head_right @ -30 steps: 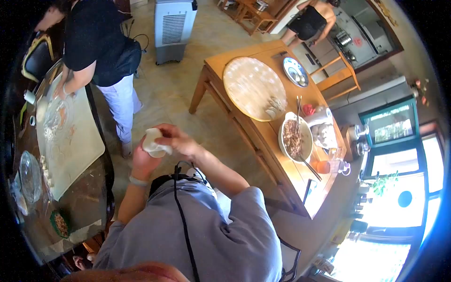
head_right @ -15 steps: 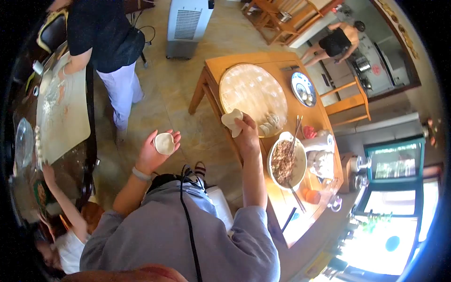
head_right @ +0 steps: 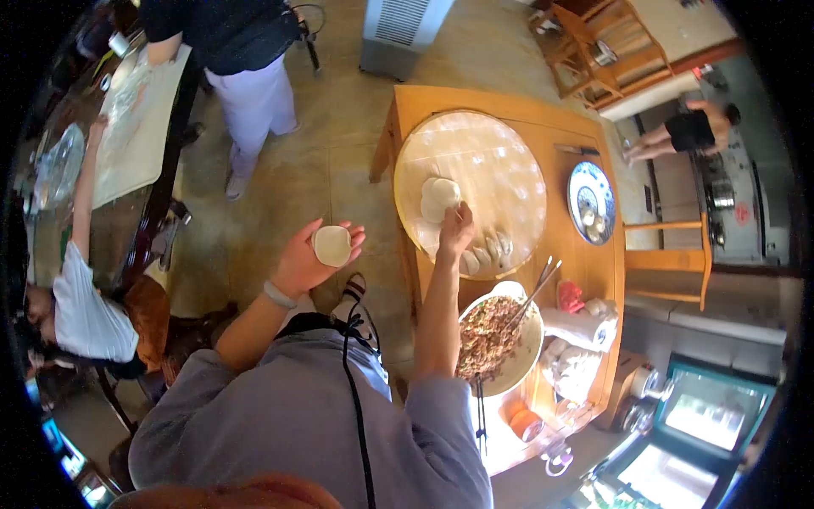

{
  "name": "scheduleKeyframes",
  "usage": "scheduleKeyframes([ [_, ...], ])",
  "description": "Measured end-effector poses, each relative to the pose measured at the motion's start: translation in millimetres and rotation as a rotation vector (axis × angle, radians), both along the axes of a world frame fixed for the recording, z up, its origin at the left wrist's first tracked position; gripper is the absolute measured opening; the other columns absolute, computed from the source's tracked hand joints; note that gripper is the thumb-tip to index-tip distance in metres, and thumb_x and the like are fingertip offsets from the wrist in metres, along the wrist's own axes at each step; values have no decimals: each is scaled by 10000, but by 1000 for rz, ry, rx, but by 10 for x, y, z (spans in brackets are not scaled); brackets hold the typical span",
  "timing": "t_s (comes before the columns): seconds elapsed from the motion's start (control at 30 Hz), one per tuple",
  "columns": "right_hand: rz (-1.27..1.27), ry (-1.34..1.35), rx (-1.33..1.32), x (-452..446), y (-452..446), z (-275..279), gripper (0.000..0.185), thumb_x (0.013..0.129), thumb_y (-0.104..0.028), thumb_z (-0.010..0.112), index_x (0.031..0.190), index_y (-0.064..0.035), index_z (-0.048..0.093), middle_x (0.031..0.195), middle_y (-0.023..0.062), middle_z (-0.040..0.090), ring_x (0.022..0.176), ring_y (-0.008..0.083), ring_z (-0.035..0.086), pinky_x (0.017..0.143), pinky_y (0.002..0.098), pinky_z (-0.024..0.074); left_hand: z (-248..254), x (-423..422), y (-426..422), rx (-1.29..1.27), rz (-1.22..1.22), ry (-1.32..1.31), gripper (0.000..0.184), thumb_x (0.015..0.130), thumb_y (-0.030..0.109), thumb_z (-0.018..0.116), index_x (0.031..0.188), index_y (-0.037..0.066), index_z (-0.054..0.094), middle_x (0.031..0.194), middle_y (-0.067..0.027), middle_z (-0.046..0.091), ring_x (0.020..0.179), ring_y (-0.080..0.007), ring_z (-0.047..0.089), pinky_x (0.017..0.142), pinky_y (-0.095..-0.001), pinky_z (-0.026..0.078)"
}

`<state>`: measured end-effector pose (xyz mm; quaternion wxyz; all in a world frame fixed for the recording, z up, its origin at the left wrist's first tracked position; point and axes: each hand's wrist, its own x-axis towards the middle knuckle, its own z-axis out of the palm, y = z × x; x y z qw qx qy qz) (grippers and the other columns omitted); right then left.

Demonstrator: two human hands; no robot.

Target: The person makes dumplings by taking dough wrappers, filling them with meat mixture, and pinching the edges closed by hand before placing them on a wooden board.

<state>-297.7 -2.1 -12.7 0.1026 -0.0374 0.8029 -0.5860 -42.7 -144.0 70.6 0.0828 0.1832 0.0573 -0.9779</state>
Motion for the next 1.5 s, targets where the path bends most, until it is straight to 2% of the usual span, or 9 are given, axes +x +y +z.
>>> scheduleKeyframes([
  [0.17,111,257,-12,558,18,219,309,832,-101,545,1118,16,539,924,138,610,800,187,580,699,293,470,-185,-123,131,-33,-26,22,466,941,330,297,1190,-38,438,1272,-219,431,1196,-322,414,1029,-441,310],
  [0.33,663,135,-88,1083,-140,675,328,876,-217,556,1108,15,546,1052,158,567,883,187,566,721,292,479,-482,-597,250,-191,-23,183,375,931,351,350,1028,44,542,973,-84,589,895,-184,555,844,-353,435],
  [0.57,334,278,43,733,-222,742,375,861,-286,568,1103,0,550,1016,143,568,836,204,570,709,315,478,-61,-1392,309,-377,-113,-42,328,904,375,416,998,78,520,922,-51,580,860,-157,538,790,-329,443],
  [0.77,32,348,421,-114,-351,216,379,756,-170,624,1111,-51,567,936,91,638,796,190,609,704,304,488,-179,-1999,91,-1022,-266,-301,522,888,437,426,1263,86,331,1210,-110,437,1110,-209,441,741,-381,494],
  [0.97,12,469,-76,319,-409,229,281,804,-16,560,1085,1,558,894,77,586,767,160,540,653,284,454,-301,-1526,-62,-1032,-145,-333,441,922,355,423,1265,77,416,1071,-74,493,856,-127,503,652,-293,523],
  [1.1,28,298,-292,470,-375,102,380,823,2,508,1200,-22,468,998,113,555,877,177,522,724,302,452,-500,-1134,-201,-912,56,-171,528,932,375,402,1316,31,286,1325,-150,321,1234,-272,359,890,-423,463],
  [1.2,-150,380,-300,923,-518,803,464,845,-115,471,1295,-85,359,1060,152,575,940,232,543,787,326,469,-573,-701,-316,-915,75,-235,491,927,358,419,1273,25,319,1318,-158,331,1187,-287,409,856,-432,493],
  [1.37,-214,1106,-888,1225,-154,1478,409,880,-102,490,1241,-6,322,851,140,592,671,162,523,653,273,451,-1185,-80,-358,-776,142,-378,456,874,353,514,1209,83,365,1267,-131,381,1105,-251,480,824,-418,511],
  [1.5,-75,1113,-518,1600,137,1049,439,891,-131,484,1291,-51,320,834,124,589,659,158,526,640,277,440,-1707,445,-117,-668,159,-410,444,862,360,533,1189,103,378,1234,-104,408,1080,-239,492,833,-412,495],
])
